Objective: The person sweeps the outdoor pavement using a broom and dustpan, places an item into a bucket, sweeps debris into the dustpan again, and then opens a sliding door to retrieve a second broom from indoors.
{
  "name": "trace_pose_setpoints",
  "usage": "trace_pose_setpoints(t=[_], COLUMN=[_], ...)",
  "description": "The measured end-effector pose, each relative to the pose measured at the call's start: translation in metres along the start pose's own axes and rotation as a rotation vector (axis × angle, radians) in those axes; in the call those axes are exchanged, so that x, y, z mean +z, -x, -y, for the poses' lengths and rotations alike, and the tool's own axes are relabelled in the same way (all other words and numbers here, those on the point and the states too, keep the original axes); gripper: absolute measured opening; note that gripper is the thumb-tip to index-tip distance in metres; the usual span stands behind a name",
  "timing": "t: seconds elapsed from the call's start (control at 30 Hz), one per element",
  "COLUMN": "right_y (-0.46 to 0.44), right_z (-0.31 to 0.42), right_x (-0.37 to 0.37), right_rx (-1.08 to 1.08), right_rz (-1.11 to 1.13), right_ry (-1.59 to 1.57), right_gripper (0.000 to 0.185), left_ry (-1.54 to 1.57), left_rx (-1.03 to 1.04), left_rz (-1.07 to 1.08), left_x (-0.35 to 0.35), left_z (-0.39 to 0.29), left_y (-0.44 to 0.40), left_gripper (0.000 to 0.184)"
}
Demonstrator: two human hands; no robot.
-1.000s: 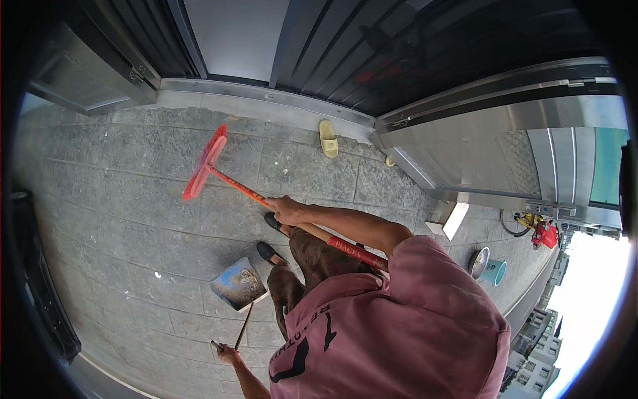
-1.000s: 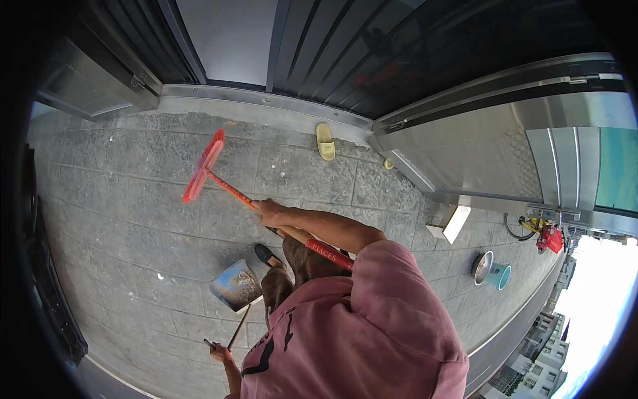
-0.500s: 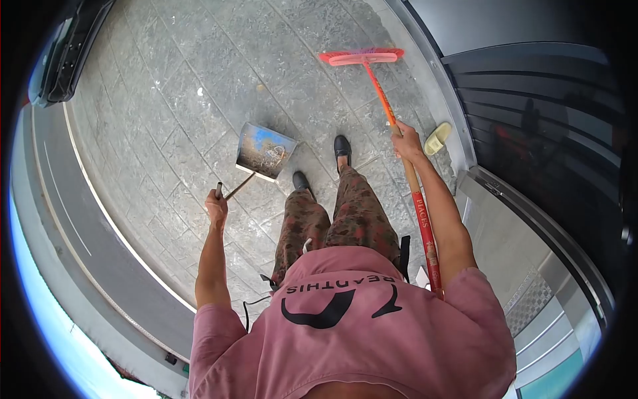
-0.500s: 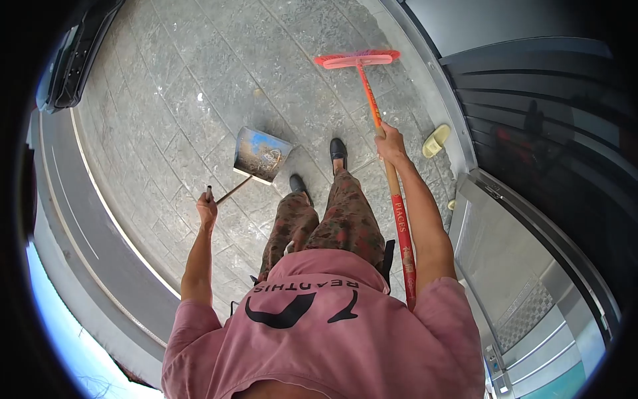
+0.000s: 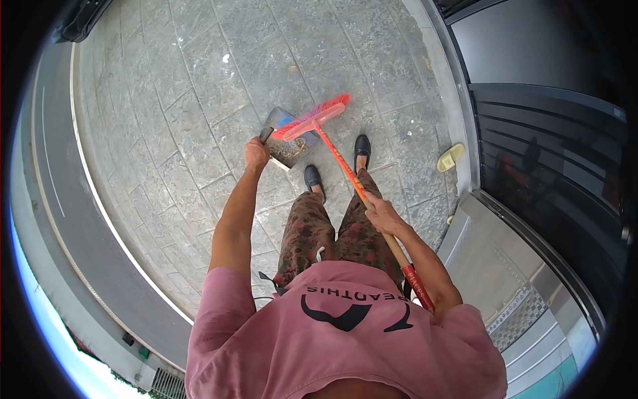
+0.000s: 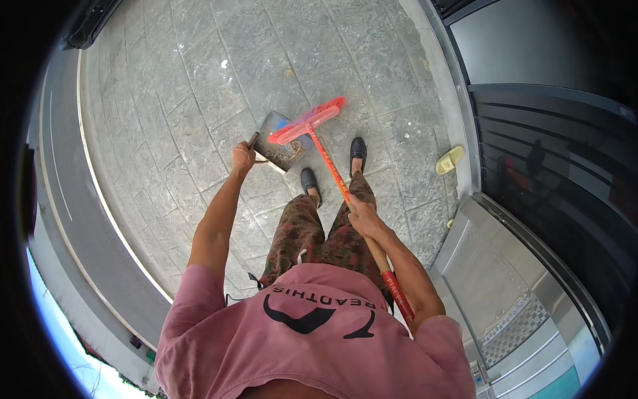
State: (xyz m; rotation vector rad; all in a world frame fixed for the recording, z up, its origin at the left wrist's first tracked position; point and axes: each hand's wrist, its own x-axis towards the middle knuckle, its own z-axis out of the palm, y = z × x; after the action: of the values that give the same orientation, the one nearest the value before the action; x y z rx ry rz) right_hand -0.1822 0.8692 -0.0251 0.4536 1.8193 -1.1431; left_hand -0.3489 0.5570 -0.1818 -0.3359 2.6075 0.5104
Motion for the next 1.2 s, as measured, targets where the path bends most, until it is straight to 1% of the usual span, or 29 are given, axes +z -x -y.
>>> trace_pose_setpoints(t=[0.07,0.1,0.13,0.17,0.2,0.23,0.27,0.3,0.37,0.43,0.47,0.5,0.57,0.6,0.63,0.7,0.73,0.8,0.83,0.87,0.93,0.97,1.03,1.1,1.17,1.2], right_y=[-0.013,-0.019,-0.026,-0.073,-0.094,-0.139,-0.15,-0.159,-0.161,-0.146,-0.138,-0.126,-0.093,-0.075,-0.057,-0.042,-0.032,0.003,0.019,0.027,0.047,0.054,0.057,0.054,0.054,0.051], right_z=[0.011,0.029,0.046,0.015,0.034,0.023,0.042,0.048,0.042,0.025,0.004,-0.015,-0.025,-0.012,0.001,-0.01,-0.013,-0.015,-0.016,-0.023,-0.023,-0.023,-0.032,-0.037,-0.042,-0.05], right_x=[0.0,-0.014,-0.029,-0.03,-0.047,-0.049,-0.063,-0.067,-0.069,-0.038,-0.019,0.0,0.027,0.023,0.016,0.019,0.016,0.01,0.008,0.01,0.006,0.004,-0.003,-0.016,-0.033,-0.039], right_rx=[-0.086,-0.063,-0.041,-0.28,-0.142,-0.238,-0.045,-0.029,-0.006,0.032,0.003,-0.032,-0.032,-0.018,-0.005,-0.014,-0.021,-0.067,-0.09,-0.129,-0.077,-0.055,-0.074,-0.031,0.083,0.086], right_rz=[-0.103,-0.15,-0.197,-0.417,-0.385,-0.508,-0.398,-0.416,-0.401,-0.343,-0.298,-0.254,-0.179,-0.102,-0.025,0.107,0.173,0.028,-0.045,-0.093,-0.211,-0.268,-0.355,-0.416,-0.433,-0.432], right_ry=[0.023,-0.02,-0.064,0.064,0.09,0.193,0.2,0.235,0.267,0.257,0.296,0.337,0.292,0.299,0.305,0.272,0.263,0.127,0.056,0.012,-0.118,-0.181,-0.19,-0.259,-0.384,-0.406], right_gripper=[0.054,0.053,0.052,0.054,0.053,0.047,0.046,0.047,0.049,0.051,0.052,0.053,0.054,0.053,0.051,0.05,0.049,0.037,0.032,0.034,0.039,0.042,0.049,0.053,0.053,0.053], left_ry=[0.017,0.037,0.028,0.037,0.035,-0.005,0.01,-0.007,0.022,-0.004,-0.009,0.003,0.025,0.106,0.121,0.15,0.181,0.244,0.234,0.223,0.283,0.336,0.417,0.495,0.519,0.529], left_rx=[0.008,0.051,0.14,0.155,0.204,0.216,0.249,0.283,0.276,0.298,0.312,0.316,0.322,0.337,0.265,0.12,0.083,-0.006,0.041,0.09,-0.129,-0.196,-0.333,-0.377,-0.361,-0.352], left_rz=[-0.003,0.015,-0.041,-0.05,-0.09,-0.056,-0.078,-0.064,-0.023,-0.024,-0.033,-0.027,-0.017,0.011,0.064,0.17,0.198,0.25,0.178,0.11,0.198,0.213,0.22,0.197,0.16,0.144], left_x=[-0.009,-0.005,0.001,0.001,0.003,-0.001,0.001,-0.001,-0.011,-0.006,-0.001,0.007,0.031,0.035,0.023,-0.002,-0.005,-0.017,-0.005,0.007,-0.024,-0.043,-0.066,-0.082,-0.093,-0.099], left_z=[0.006,-0.002,0.003,0.001,0.006,0.007,0.013,0.018,0.011,0.015,0.017,0.028,0.063,0.074,0.059,0.034,0.031,0.041,0.078,0.109,0.101,0.092,0.087,0.093,0.091,0.087], left_y=[0.001,-0.002,-0.006,-0.009,-0.013,-0.015,-0.018,-0.02,-0.013,-0.016,-0.022,-0.033,-0.059,-0.065,-0.056,-0.034,-0.034,-0.026,-0.036,-0.048,-0.017,0.003,0.027,0.038,0.044,0.046], left_gripper=[0.016,0.015,0.016,0.018,0.021,0.023,0.024,0.029,0.03,0.029,0.029,0.029,0.029,0.03,0.029,0.027,0.028,0.028,0.027,0.027,0.022,0.02,0.017,0.019,0.023,0.025])
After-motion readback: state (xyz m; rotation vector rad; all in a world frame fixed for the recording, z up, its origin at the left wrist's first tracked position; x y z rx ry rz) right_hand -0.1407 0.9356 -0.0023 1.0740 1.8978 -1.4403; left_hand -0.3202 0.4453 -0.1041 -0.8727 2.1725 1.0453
